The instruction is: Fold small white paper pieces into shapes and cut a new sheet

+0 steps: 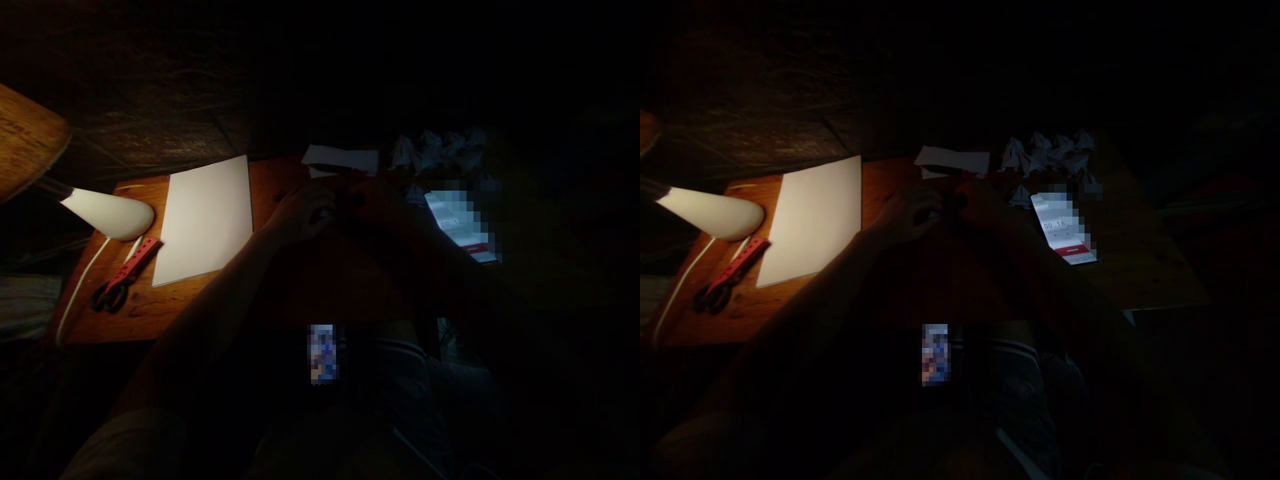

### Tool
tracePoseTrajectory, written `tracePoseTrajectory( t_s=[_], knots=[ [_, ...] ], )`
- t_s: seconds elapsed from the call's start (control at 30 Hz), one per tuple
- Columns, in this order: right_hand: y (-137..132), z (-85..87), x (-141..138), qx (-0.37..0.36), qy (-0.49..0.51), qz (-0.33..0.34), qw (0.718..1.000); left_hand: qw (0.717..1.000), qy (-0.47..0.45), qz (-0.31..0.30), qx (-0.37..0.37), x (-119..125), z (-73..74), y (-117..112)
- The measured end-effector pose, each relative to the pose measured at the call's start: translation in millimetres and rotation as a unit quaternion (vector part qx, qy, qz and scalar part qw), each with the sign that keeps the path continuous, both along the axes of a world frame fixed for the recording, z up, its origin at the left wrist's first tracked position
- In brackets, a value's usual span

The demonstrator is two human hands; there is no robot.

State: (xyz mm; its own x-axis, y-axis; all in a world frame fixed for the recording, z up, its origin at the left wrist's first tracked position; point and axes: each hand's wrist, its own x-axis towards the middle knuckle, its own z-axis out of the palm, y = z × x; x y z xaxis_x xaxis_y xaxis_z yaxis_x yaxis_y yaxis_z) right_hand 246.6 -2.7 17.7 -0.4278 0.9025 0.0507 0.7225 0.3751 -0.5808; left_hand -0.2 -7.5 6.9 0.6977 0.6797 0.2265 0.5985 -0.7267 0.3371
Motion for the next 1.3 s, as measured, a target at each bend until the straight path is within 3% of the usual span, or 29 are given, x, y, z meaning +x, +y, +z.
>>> tracePoseTrajectory(
  t_s=[0.57, 0.87, 1.3],
  knots=[
    [-14.3, 1.5, -16.6, 0.023, -0.053, -0.066, 0.996, 1.000, 0.006, 0.004, 0.003, 0.8, 0.6, -0.4],
    [-9.4, 7.7, -5.1, -0.012, -0.014, -0.013, 1.000, 1.000, -0.010, 0.006, -0.005, 0.8, -2.2, 2.8],
    [-13.3, 5.8, -8.5, -0.016, 0.004, -0.044, 0.999, 1.000, -0.017, 0.012, -0.008, 2.1, -3.2, 3.3]
  ],
)
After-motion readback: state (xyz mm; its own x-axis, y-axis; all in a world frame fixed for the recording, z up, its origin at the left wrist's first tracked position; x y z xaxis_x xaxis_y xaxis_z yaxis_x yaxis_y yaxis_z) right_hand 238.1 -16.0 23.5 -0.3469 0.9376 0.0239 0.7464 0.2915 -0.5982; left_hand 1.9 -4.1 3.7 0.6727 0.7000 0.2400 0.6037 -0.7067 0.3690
